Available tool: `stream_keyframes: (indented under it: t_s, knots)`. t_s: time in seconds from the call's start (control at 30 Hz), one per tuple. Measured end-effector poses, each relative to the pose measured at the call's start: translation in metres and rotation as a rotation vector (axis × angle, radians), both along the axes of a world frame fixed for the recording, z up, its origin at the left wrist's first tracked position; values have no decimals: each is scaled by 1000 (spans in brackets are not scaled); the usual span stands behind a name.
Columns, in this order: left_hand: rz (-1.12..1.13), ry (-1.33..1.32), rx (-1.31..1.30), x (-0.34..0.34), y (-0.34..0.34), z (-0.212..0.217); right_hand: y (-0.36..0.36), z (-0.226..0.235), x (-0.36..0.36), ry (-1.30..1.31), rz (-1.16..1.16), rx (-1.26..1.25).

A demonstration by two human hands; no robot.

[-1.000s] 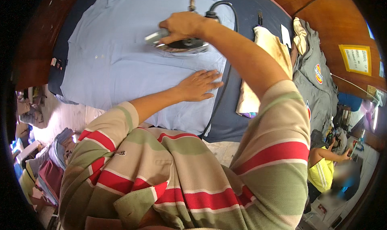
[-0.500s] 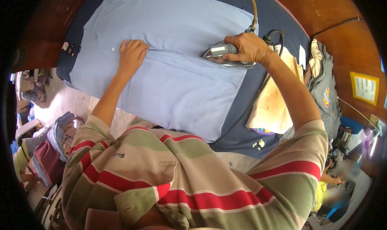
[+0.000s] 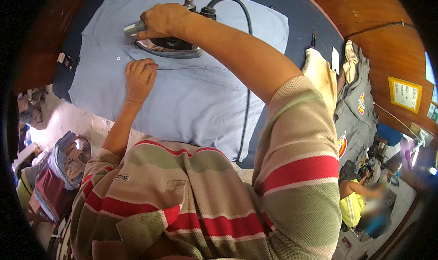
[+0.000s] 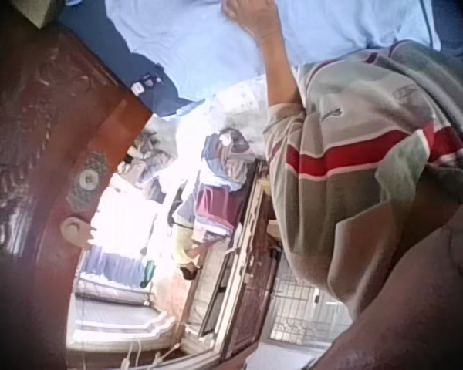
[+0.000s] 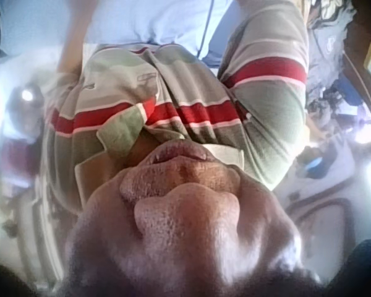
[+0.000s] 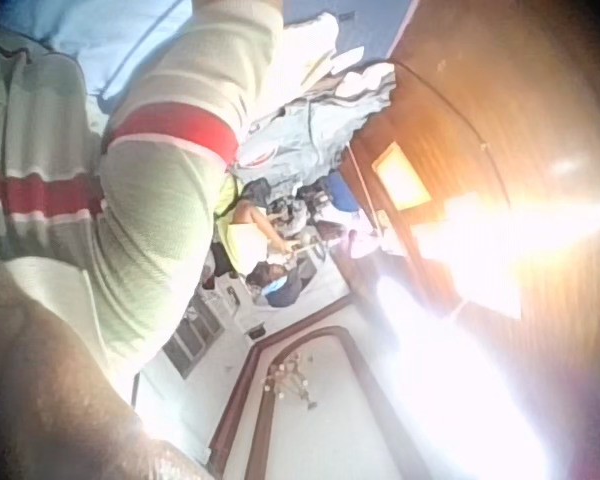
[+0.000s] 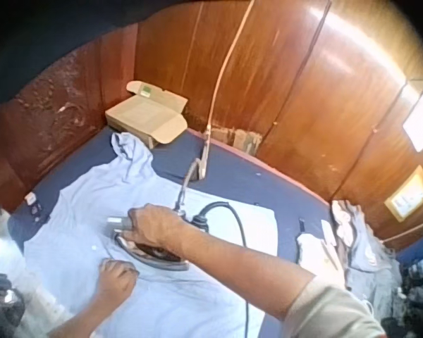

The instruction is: The person irons a blue button-down shirt on a padded table, using a hand-held iron to press the sleeves and the main body panels of the garment.

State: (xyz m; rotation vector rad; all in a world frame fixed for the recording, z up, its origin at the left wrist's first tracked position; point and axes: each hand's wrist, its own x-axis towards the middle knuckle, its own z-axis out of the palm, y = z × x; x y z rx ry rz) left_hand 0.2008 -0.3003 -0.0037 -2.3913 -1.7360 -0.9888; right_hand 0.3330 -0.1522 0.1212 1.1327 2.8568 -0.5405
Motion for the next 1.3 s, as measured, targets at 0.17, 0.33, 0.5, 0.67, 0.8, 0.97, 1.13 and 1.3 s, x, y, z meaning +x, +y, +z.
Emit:
stream_keyframes:
  t_s: [0.17, 0.33, 0.5, 0.67, 0.8, 0.97, 1.13, 1.3]
  knots:
    - [25, -54, -127, -1, 2, -1, 5, 2, 49, -91, 48, -16]
    - [23, -52, -136, 1, 4, -2, -23, 13, 182, -135, -209, -70]
    - [-13, -1, -205, 3, 2, 3, -29, 13, 236, -142, -491, -21]
    - [-25, 33, -206, 1, 5, 6, 13, 2, 251, -63, -584, 66]
    - [-36, 18, -222, 0, 7, 6, 58, 3, 284, -27, -675, 63]
    - [-25, 7, -232, 2, 6, 10, 79, -2, 314, -60, -688, 98]
    - [-18, 5, -214, 4, 5, 9, 82, 0, 310, 28, -788, 11]
    - [-13, 0, -240, 4, 6, 9, 98, -2, 264, 4, -513, 91]
